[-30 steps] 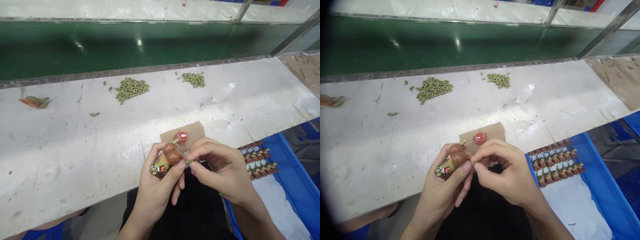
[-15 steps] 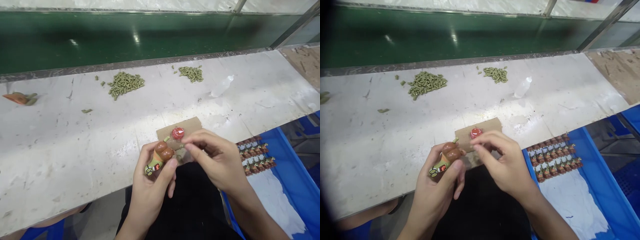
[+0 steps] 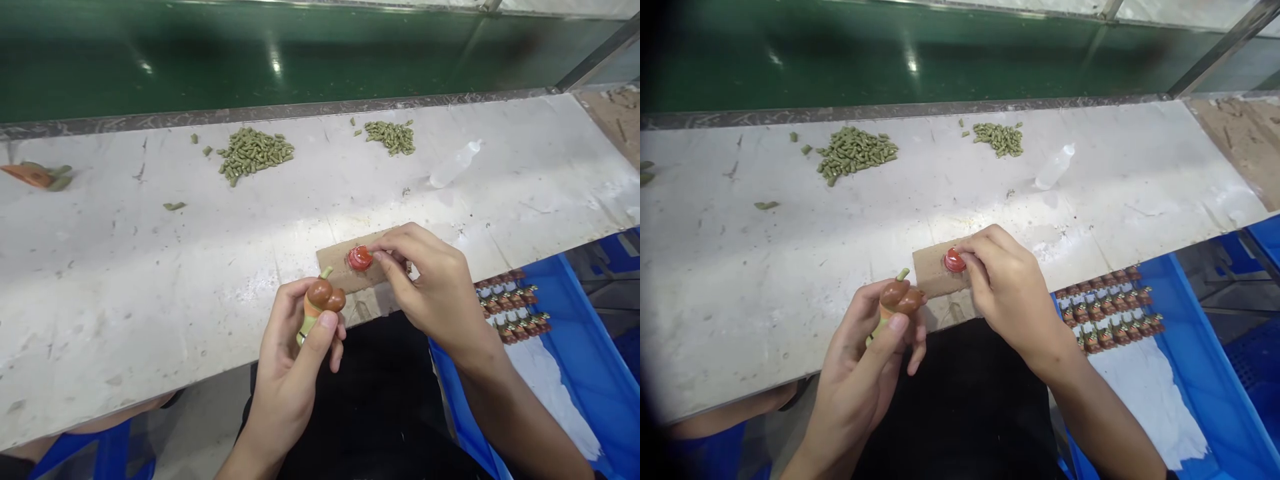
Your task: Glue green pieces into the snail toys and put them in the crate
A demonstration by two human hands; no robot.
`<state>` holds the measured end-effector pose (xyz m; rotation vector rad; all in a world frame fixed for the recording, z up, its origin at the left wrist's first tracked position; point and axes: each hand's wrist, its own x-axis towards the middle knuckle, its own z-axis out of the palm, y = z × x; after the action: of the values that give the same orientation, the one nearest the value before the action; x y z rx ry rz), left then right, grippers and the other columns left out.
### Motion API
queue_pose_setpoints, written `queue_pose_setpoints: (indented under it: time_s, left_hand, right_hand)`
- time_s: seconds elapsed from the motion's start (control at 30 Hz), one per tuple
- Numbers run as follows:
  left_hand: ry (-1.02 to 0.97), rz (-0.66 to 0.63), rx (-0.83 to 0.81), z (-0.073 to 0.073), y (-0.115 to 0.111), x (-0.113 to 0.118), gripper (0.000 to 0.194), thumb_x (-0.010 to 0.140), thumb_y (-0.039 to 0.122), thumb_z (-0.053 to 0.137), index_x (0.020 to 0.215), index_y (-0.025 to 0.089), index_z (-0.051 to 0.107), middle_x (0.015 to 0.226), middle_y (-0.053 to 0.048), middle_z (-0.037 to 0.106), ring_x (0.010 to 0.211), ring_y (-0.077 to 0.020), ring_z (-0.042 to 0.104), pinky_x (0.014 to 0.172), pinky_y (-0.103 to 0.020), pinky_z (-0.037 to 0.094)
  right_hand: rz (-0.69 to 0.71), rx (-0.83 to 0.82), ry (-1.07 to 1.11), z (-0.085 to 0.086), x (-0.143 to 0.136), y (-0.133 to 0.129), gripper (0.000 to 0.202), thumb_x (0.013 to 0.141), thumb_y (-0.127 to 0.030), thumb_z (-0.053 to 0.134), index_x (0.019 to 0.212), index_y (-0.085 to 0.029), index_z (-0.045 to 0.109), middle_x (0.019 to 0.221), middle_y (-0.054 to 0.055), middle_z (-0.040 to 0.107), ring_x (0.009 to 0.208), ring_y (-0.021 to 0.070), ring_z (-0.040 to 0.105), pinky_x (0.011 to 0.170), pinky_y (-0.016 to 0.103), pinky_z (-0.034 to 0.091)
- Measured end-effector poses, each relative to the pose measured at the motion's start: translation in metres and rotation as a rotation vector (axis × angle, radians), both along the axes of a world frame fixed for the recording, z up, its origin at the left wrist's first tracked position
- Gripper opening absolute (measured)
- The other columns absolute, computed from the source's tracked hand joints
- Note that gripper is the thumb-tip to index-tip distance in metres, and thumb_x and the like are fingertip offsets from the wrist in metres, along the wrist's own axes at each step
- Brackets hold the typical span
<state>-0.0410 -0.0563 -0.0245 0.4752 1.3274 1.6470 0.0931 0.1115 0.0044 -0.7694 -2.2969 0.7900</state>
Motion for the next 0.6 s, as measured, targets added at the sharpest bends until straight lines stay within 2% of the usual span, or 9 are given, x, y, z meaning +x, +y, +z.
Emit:
queue_pose_setpoints:
  time_s: [0.17,0.3,0.43,0.6]
  left_hand:
    - [-0.018,0.022,-0.002,0.002,0.002,0.001,0.019,0.113,0.044,0.081,0.128,0.033,0.077,0.106,-0.003,0.071,0.072,-0.0117,0.064,0.056,-0.019,0.055]
    - [-0.042,0.036,-0.015,0.004,0.004,0.004,0.021,0.11,0.043,0.085,0.128,0.033,0.078,0.109,-0.002,0.071,0.064,-0.0084,0.056,0.052,-0.019,0.051]
    - [-0.079,0.021,0.042,0.0,0.005,0.005,0.02,0.111,0.041,0.084,0.129,0.033,0.08,0.113,-0.004,0.073,0.069,-0.0107,0.061,0.056,-0.02,0.056]
    - [-0.089,-0.002,0.08,-0.006,0.006,0.005,0.02,0.111,0.04,0.085,0.13,0.035,0.081,0.113,-0.003,0.074,0.08,-0.0124,0.067,0.068,-0.021,0.062]
  right_hand:
    - [-0.042,-0.077,0.093,0.003,0.001,-0.008,0.025,0.11,-0.007,0.067,0.108,-0.028,0.081,0.108,0.006,0.082,0.099,0.026,0.079,0.083,0.041,0.069]
    - [-0.134,-0.378,0.253,0.009,0.003,-0.028,0.017,0.111,-0.018,0.076,0.11,-0.032,0.086,0.107,0.003,0.082,0.085,0.0231,0.08,0.074,0.039,0.072]
    - [-0.105,-0.657,0.367,0.008,0.003,-0.041,0.013,0.108,-0.02,0.082,0.107,-0.031,0.088,0.104,0.002,0.084,0.084,0.0223,0.085,0.075,0.035,0.078]
    - [-0.094,-0.713,0.391,0.001,0.002,-0.044,0.018,0.105,-0.017,0.082,0.105,-0.033,0.091,0.104,0.002,0.085,0.095,0.024,0.086,0.078,0.034,0.079]
